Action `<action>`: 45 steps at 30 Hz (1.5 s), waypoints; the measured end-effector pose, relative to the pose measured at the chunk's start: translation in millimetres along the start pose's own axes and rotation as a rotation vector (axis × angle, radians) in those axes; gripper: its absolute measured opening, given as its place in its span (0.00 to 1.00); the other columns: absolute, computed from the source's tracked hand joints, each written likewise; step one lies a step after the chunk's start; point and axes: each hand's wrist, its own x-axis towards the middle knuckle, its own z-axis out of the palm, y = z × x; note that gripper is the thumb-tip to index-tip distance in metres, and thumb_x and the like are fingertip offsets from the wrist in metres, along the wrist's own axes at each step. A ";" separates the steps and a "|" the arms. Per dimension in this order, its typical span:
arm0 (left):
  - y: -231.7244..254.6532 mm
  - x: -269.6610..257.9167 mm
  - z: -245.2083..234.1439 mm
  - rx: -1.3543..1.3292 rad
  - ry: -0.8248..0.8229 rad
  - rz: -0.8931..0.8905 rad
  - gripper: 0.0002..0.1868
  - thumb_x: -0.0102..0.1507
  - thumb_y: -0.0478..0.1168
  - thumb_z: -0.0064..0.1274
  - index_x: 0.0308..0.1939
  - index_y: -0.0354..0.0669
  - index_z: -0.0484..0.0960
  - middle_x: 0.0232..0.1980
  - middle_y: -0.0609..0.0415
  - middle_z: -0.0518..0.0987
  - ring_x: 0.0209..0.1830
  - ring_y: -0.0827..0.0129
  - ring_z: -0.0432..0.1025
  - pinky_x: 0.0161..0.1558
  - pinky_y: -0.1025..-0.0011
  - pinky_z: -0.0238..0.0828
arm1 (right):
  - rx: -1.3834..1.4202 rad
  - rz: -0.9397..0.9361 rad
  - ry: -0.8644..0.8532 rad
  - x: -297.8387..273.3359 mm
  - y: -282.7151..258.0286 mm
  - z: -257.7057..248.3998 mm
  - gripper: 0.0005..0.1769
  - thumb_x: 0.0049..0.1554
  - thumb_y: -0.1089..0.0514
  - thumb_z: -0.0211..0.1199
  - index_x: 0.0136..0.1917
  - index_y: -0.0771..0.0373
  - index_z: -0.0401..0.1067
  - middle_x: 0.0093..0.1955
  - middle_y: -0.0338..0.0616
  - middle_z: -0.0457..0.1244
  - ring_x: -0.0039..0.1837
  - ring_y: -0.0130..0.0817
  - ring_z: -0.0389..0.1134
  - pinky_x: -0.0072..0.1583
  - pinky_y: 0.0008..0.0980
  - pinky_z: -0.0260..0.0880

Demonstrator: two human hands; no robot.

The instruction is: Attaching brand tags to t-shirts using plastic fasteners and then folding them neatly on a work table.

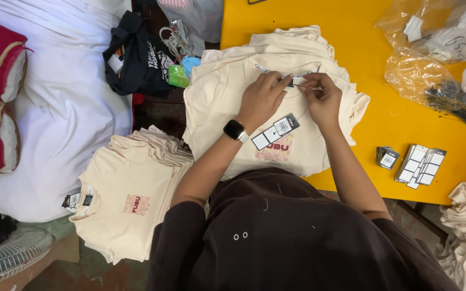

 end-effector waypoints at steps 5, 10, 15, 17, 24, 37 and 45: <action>3.4 15.7 1.2 -0.180 0.020 0.000 0.04 0.65 0.35 0.51 0.37 0.49 0.80 0.37 0.62 0.70 0.40 0.66 0.71 0.38 0.74 0.72 | 0.050 -0.002 -0.044 2.0 8.5 -3.8 0.16 0.57 0.73 0.69 0.58 0.66 0.74 0.43 0.49 0.69 0.49 0.33 0.68 0.50 0.29 0.72; 3.4 20.8 -5.6 -0.259 0.017 -0.038 0.03 0.64 0.35 0.55 0.35 0.50 0.79 0.36 0.63 0.70 0.39 0.66 0.70 0.40 0.73 0.71 | 0.039 -0.008 -0.064 4.8 0.7 -4.4 0.16 0.57 0.74 0.69 0.57 0.66 0.75 0.42 0.49 0.69 0.48 0.32 0.68 0.49 0.28 0.72; 4.8 21.4 -8.9 -0.252 -0.001 -0.034 0.03 0.64 0.35 0.57 0.36 0.49 0.80 0.36 0.63 0.71 0.39 0.68 0.70 0.41 0.74 0.70 | 0.037 -0.008 -0.110 10.6 -3.5 -0.4 0.15 0.57 0.72 0.71 0.56 0.62 0.76 0.42 0.46 0.70 0.46 0.28 0.67 0.49 0.25 0.72; 5.6 21.8 -9.0 -0.239 -0.020 -0.036 0.04 0.65 0.36 0.55 0.35 0.49 0.80 0.36 0.62 0.70 0.40 0.67 0.69 0.42 0.74 0.70 | 0.011 -0.031 -0.202 15.1 -3.7 -0.2 0.18 0.56 0.72 0.71 0.58 0.63 0.76 0.43 0.48 0.70 0.47 0.31 0.70 0.50 0.28 0.73; 8.2 23.2 -14.2 -0.240 -0.036 -0.047 0.03 0.65 0.36 0.56 0.36 0.48 0.80 0.38 0.62 0.71 0.41 0.67 0.70 0.42 0.73 0.71 | -0.124 -0.039 -0.325 20.4 -35.3 -22.7 0.30 0.49 0.72 0.76 0.63 0.68 0.69 0.44 0.52 0.69 0.47 0.43 0.71 0.53 0.37 0.74; 51.9 -9.0 -64.7 -0.276 -0.634 0.301 0.20 0.58 0.25 0.54 0.50 0.50 0.80 0.56 0.60 0.77 0.56 0.62 0.69 0.50 0.61 0.70 | -0.667 -0.298 -0.336 25.9 -19.4 -18.1 0.22 0.49 0.61 0.74 0.57 0.55 0.73 0.44 0.37 0.69 0.50 0.43 0.72 0.54 0.44 0.72; 47.2 -19.5 -46.0 -0.453 -0.551 0.227 0.17 0.64 0.24 0.44 0.55 0.42 0.74 0.45 0.47 0.79 0.49 0.50 0.76 0.49 0.59 0.74 | -0.560 -0.453 -0.270 32.2 -47.9 -10.7 0.25 0.45 0.59 0.78 0.55 0.55 0.74 0.48 0.42 0.64 0.54 0.49 0.66 0.55 0.46 0.66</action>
